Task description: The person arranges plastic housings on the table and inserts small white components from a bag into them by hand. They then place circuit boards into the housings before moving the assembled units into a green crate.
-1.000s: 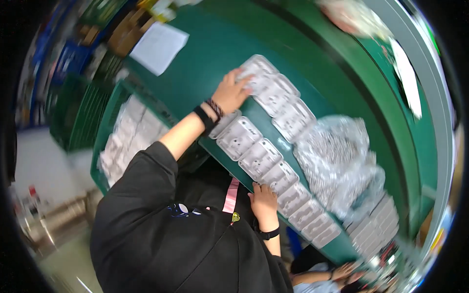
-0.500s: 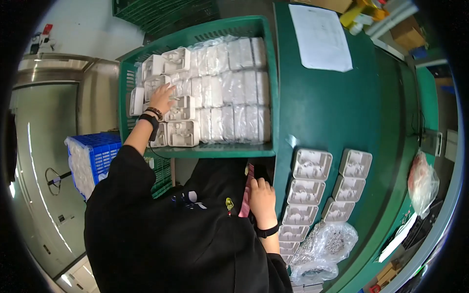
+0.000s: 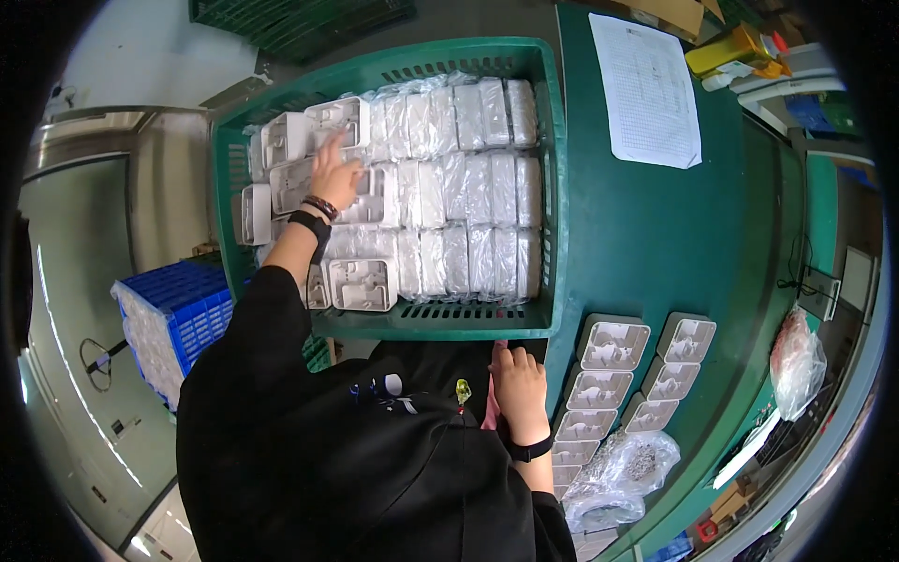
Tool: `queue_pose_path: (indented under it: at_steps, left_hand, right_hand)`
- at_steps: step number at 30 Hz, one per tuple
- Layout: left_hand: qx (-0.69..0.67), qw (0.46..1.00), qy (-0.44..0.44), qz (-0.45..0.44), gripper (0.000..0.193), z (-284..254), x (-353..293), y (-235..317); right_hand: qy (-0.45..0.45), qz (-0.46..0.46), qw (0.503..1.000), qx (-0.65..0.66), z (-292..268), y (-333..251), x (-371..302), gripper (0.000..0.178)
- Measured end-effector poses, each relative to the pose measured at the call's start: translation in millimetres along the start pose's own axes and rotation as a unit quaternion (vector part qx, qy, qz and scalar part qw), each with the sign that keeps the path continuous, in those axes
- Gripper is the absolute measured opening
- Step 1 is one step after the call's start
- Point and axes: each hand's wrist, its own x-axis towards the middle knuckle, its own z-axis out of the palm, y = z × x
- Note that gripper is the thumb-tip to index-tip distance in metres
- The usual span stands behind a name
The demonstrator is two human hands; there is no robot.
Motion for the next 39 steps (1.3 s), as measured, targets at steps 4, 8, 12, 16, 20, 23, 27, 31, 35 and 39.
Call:
queue_pose_path:
  at_steps: [4,8,12,16,20,23,27,31,35,39]
  left_hand:
    - [0.009,0.991,-0.089,-0.097,0.011,12,17,-14]
    - [-0.048,0.999,-0.007,-0.022,0.011,27,26,-6]
    - [-0.106,0.991,-0.026,0.081,0.013,13,35,66]
    - [-0.237,0.953,-0.026,0.188,0.011,-23,46,156]
    - [-0.269,0.871,-0.023,0.410,0.005,-82,65,210]
    - [-0.264,0.774,-0.100,0.567,0.012,-119,79,246]
    - [-0.258,0.626,-0.109,0.728,0.015,-143,87,311]
    - [-0.244,0.605,-0.137,0.745,0.010,-141,105,353]
    - [-0.313,0.646,-0.017,0.696,0.012,-142,143,402]
    - [-0.225,0.829,-0.025,0.512,0.012,-109,170,425]
  right_hand:
    - [0.007,0.008,1.000,0.004,-2,-2,2,0.027]
    - [0.009,0.020,1.000,0.011,-2,2,0,0.028]
    - [0.019,0.043,0.999,0.013,-1,5,-6,0.029]
    - [0.026,0.085,0.995,0.041,-12,7,-11,0.031]
    - [0.101,0.150,0.975,0.130,-38,17,-22,0.034]
    - [0.332,0.201,0.905,0.171,-63,29,-36,0.037]
    - [0.454,0.111,0.883,-0.022,-114,59,-45,0.036]
    - [0.385,0.055,0.904,-0.178,-109,98,-39,0.031]
    - [0.410,0.116,0.895,-0.129,-101,156,-10,0.028]
    - [0.446,0.197,0.864,-0.129,-91,226,49,0.028]
